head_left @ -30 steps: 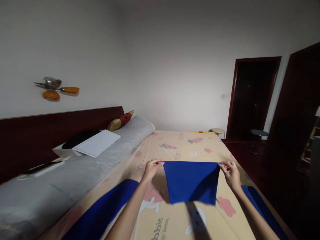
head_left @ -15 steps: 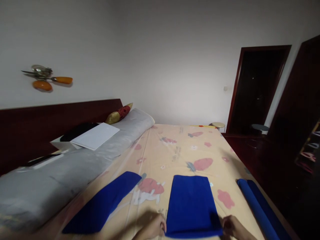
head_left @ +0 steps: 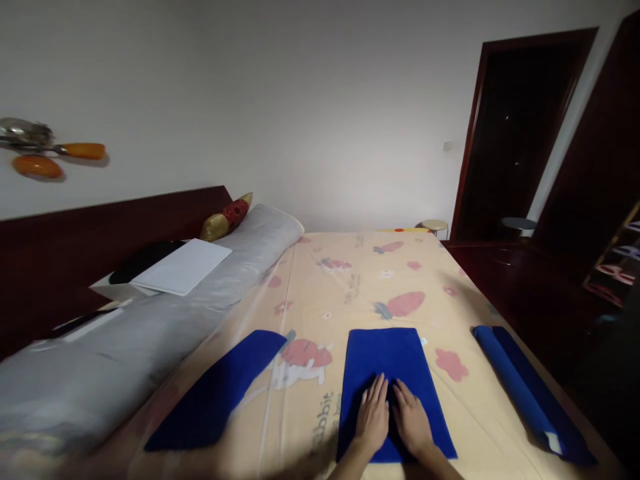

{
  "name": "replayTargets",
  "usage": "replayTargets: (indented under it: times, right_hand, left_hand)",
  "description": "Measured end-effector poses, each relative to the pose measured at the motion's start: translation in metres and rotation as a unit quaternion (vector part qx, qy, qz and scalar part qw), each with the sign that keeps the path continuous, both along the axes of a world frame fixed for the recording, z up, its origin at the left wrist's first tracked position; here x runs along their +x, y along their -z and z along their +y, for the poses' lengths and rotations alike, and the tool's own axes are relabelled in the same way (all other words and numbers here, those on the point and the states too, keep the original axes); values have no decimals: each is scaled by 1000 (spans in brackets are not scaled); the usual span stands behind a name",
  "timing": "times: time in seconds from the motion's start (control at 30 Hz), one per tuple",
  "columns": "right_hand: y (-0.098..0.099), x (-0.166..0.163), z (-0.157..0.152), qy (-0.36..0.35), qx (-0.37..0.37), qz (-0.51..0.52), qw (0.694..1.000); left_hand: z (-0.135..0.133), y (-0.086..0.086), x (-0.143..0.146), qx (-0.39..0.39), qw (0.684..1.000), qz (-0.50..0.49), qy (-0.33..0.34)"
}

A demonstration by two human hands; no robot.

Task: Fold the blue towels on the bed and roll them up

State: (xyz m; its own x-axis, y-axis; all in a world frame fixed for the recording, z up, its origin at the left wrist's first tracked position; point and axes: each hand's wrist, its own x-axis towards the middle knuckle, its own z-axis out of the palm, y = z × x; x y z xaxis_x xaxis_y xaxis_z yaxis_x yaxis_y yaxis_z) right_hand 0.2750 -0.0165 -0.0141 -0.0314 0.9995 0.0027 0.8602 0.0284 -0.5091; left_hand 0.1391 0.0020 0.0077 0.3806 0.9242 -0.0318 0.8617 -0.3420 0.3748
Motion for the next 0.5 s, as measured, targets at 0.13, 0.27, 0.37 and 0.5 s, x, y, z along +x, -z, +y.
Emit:
replayTargets:
  times: [0.13, 0.27, 0.37, 0.5]
  right_hand:
    - [37, -13, -14, -17, 31, -42, 999]
    - [68, 31, -33, 58, 71, -87, 992]
    - [85, 60, -43, 90, 79, -107, 987]
    - [94, 63, -44, 97, 76, -122, 985]
  left_hand:
    - [-15, 55, -19, 100, 993, 40, -43]
    - [-23, 85, -65, 191, 972, 95, -100]
    - [-23, 92, -82, 230, 959, 116, -121]
    - [-20, 99, -82, 242, 956, 119, -119]
